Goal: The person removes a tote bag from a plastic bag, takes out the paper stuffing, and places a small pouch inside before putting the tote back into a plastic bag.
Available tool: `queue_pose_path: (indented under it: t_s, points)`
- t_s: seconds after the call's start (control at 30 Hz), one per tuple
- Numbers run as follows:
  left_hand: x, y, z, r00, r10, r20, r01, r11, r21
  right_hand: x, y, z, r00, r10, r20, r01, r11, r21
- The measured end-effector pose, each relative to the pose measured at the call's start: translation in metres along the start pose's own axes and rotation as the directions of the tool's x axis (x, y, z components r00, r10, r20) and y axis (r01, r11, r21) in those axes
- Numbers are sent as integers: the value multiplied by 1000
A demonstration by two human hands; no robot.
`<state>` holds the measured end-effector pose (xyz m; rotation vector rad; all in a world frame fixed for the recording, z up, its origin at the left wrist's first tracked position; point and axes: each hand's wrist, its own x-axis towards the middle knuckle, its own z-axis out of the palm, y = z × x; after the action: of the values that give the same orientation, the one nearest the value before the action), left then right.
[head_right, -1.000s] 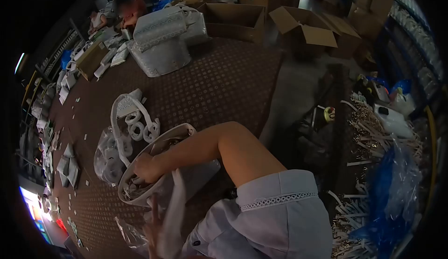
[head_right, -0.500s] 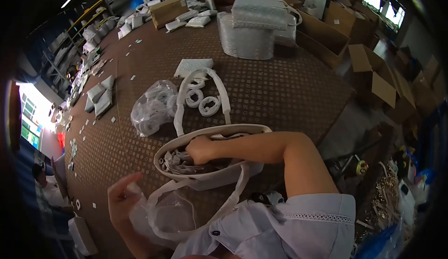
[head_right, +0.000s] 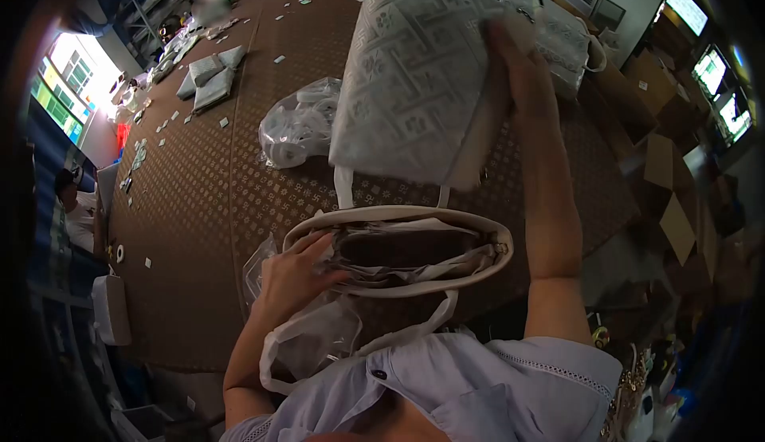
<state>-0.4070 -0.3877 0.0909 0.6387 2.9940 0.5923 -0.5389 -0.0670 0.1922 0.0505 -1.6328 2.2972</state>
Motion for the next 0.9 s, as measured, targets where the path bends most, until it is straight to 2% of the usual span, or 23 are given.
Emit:
queue_pose_path:
  t_s: [0.03, 0.1, 0.13, 0.17, 0.23, 0.27, 0.3, 0.33, 0.37, 0.4, 0.43, 0.47, 0.53, 0.57, 0.63, 0.67, 0.73, 0.8, 0.83, 0.9]
  points:
    - [1, -2, 0, 1000, -4, -5, 4, 1000, 5, 27, 15, -3, 999, 3, -34, -3, 1000, 7]
    - [2, -4, 4, 994, 79, -76, -82, 996, -30, 86, 54, -3, 966, -99, -240, 87, 994, -63]
    - [-1, -2, 3, 995, 74, -71, -76, 997, -34, 103, 56, 2, 967, -93, -239, 79, 995, -65]
    - [-8, 0, -3, 995, 96, -39, -98, 993, -58, 112, 60, 8, 932, 18, -361, 31, 991, 130]
    - [-18, 6, -8, 994, 105, 2, -105, 991, -82, 112, 77, 12, 877, 164, -451, -7, 944, 330]
    - [-26, 9, -8, 997, 79, 20, -78, 995, -66, 100, 86, 16, 929, -144, -341, 108, 987, -123]
    - [-30, 10, -7, 998, 49, 35, -47, 997, -54, 72, 87, 23, 988, -151, -32, 135, 944, -300]
    - [-30, 9, -5, 999, 27, 46, -25, 998, -62, 44, 89, 29, 949, -144, 279, 255, 872, -418]
    - [-29, 7, -2, 999, 46, -12, -46, 998, -32, -4, 71, 37, 782, 75, 618, 174, 927, -333]
    - [-31, 8, 4, 997, 59, -56, -60, 998, -10, -37, 60, 41, 544, 329, 772, 163, 861, -482]
    - [-30, 11, 6, 1000, 23, -12, -24, 999, -42, -63, 58, 41, 233, 556, 798, 187, 779, -598]
    - [-24, 12, 5, 1000, -2, -28, 1, 999, -51, -82, 73, 35, 209, 576, 790, 138, 783, -607]
    - [-17, 11, 5, 998, -22, -59, 20, 999, -45, -100, 104, 25, 229, 520, 823, 601, 589, -540]
    - [-17, 9, 6, 999, 10, -52, -12, 999, -34, -102, 112, 26, 233, 516, 824, 598, 593, -540]
    - [-17, 8, 7, 998, 51, -44, -52, 998, -19, -98, 125, 30, 165, 811, 562, 616, 360, -701]
    - [-19, 7, 8, 996, 64, -67, -67, 997, -46, -100, 129, 32, 166, 812, 560, 611, 361, -704]
    - [-24, 8, 11, 993, 76, -85, -82, 994, -73, -105, 138, 34, 52, 864, 501, 603, 373, -706]
    - [-23, 8, 10, 992, 55, -114, -66, 994, -89, -110, 141, 32, 22, 825, 565, 645, 420, -638]
    - [-21, 8, 11, 986, 80, -145, -92, 992, -81, -109, 139, 35, 37, 862, 506, 601, 386, -700]
    - [-24, 5, 15, 982, 89, -166, -101, 993, -64, -111, 125, 39, 189, 821, 539, 553, 365, -749]
